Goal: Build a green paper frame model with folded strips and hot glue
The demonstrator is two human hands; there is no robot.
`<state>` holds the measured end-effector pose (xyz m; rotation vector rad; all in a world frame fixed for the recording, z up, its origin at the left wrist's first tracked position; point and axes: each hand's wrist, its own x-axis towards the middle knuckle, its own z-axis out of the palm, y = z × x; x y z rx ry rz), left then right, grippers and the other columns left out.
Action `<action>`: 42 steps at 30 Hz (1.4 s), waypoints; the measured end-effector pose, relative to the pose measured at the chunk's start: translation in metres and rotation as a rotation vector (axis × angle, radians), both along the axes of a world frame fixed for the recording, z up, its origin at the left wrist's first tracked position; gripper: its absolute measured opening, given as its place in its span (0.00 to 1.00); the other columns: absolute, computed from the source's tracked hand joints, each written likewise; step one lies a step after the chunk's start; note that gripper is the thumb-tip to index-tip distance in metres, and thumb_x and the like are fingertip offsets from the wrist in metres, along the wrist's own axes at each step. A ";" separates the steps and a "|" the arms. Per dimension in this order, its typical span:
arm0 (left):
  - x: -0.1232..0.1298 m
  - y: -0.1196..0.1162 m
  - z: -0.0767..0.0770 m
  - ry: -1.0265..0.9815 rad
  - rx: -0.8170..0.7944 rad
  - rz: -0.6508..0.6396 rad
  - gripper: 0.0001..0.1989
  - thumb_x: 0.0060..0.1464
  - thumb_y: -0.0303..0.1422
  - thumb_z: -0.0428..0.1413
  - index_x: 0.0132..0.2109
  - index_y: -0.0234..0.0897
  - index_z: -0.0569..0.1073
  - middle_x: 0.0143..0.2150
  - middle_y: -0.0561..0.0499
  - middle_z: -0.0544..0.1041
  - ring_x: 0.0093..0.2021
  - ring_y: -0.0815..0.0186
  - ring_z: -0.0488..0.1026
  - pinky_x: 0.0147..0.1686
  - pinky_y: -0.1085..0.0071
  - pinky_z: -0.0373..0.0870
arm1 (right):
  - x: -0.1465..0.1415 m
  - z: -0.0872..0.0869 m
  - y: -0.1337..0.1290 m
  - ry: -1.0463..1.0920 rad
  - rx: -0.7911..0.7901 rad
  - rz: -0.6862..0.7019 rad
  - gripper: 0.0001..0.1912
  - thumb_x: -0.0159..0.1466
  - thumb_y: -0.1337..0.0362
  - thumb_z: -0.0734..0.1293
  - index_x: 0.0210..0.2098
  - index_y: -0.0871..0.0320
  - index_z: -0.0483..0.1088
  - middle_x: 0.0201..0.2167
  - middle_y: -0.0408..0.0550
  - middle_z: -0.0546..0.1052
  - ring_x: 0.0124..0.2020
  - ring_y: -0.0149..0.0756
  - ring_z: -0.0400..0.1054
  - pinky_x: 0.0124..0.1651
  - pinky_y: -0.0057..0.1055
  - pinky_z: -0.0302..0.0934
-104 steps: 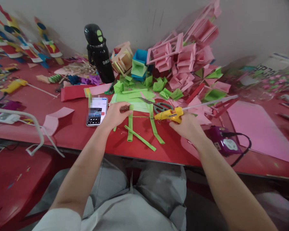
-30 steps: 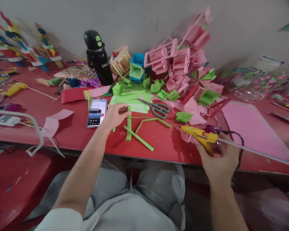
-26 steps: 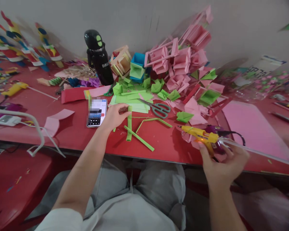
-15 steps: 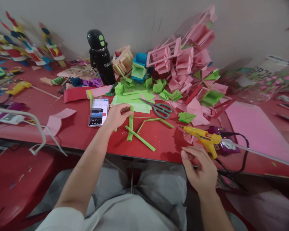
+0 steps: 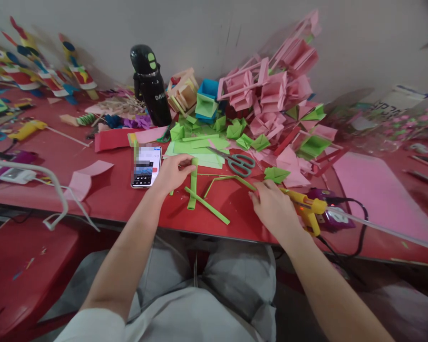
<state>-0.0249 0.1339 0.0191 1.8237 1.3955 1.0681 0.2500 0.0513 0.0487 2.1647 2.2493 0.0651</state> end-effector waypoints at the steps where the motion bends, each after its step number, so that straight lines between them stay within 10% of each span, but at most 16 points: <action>1: 0.000 0.000 0.000 0.001 0.002 -0.005 0.08 0.56 0.31 0.61 0.43 0.38 0.80 0.40 0.48 0.84 0.43 0.59 0.81 0.45 0.62 0.78 | -0.004 0.002 0.000 -0.024 -0.012 0.006 0.15 0.73 0.63 0.58 0.51 0.61 0.72 0.50 0.58 0.74 0.37 0.44 0.75 0.30 0.34 0.58; 11: 0.000 0.000 0.002 -0.009 0.000 -0.028 0.07 0.56 0.30 0.60 0.42 0.36 0.80 0.40 0.47 0.84 0.41 0.61 0.81 0.44 0.63 0.77 | -0.017 0.014 0.002 -0.089 -0.043 0.066 0.15 0.73 0.68 0.56 0.49 0.62 0.73 0.48 0.57 0.73 0.33 0.40 0.75 0.30 0.33 0.55; 18: 0.001 0.001 0.003 -0.021 -0.013 -0.008 0.07 0.55 0.30 0.61 0.42 0.36 0.80 0.40 0.47 0.84 0.41 0.60 0.81 0.45 0.63 0.78 | -0.010 0.018 0.005 0.009 0.136 0.247 0.19 0.68 0.76 0.56 0.50 0.62 0.75 0.45 0.57 0.76 0.49 0.46 0.71 0.48 0.36 0.62; 28: 0.000 0.001 0.002 -0.003 0.000 -0.027 0.07 0.56 0.30 0.60 0.42 0.37 0.80 0.40 0.48 0.84 0.41 0.60 0.81 0.44 0.63 0.78 | -0.014 0.024 0.027 -0.297 -0.074 0.249 0.12 0.63 0.75 0.63 0.40 0.63 0.78 0.39 0.61 0.81 0.46 0.50 0.73 0.45 0.39 0.59; 42: -0.001 0.004 -0.006 -0.027 -0.012 -0.005 0.07 0.56 0.32 0.62 0.43 0.39 0.81 0.41 0.48 0.84 0.42 0.59 0.81 0.46 0.62 0.78 | 0.021 0.080 0.055 0.313 0.182 0.204 0.12 0.70 0.62 0.61 0.44 0.55 0.76 0.37 0.51 0.81 0.33 0.40 0.72 0.37 0.33 0.58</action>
